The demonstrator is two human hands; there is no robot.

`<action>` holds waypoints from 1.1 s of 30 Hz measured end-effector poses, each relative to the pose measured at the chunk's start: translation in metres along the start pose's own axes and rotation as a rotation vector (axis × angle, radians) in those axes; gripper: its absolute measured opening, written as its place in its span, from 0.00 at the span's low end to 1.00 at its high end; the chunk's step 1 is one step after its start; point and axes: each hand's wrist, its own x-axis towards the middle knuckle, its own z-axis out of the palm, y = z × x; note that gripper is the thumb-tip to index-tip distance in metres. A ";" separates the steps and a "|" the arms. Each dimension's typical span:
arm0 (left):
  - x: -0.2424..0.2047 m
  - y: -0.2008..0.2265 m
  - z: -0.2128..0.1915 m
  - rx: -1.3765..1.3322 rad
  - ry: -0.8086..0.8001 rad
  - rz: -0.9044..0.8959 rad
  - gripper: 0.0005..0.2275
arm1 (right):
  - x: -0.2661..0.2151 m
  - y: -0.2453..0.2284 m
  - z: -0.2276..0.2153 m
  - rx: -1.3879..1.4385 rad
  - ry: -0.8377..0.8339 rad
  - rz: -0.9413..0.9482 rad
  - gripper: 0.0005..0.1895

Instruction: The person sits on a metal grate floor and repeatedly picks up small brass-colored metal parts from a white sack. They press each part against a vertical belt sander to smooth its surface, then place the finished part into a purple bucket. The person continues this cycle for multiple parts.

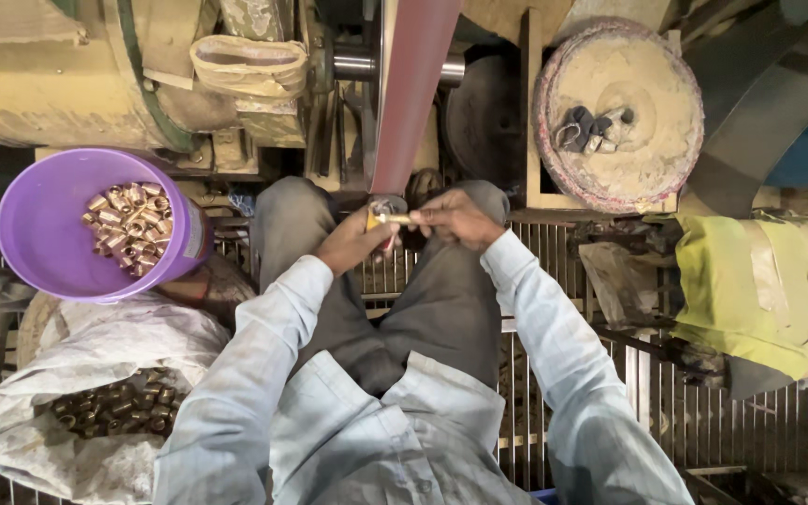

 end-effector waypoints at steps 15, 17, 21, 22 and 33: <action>0.009 0.000 0.002 -0.197 -0.030 0.011 0.10 | -0.015 0.007 0.017 -0.696 0.313 -0.653 0.18; 0.015 -0.002 0.001 -0.237 -0.021 -0.007 0.10 | -0.011 0.008 0.014 -0.693 0.326 -0.644 0.18; 0.022 -0.006 -0.001 -0.281 -0.020 -0.011 0.12 | -0.001 0.009 0.006 -0.641 0.308 -0.569 0.17; 0.023 -0.006 -0.001 -0.307 -0.026 -0.013 0.13 | 0.002 0.009 0.004 -0.624 0.295 -0.564 0.16; 0.030 -0.006 0.000 -0.355 0.027 -0.053 0.14 | 0.015 0.007 -0.003 -0.464 0.191 -0.396 0.14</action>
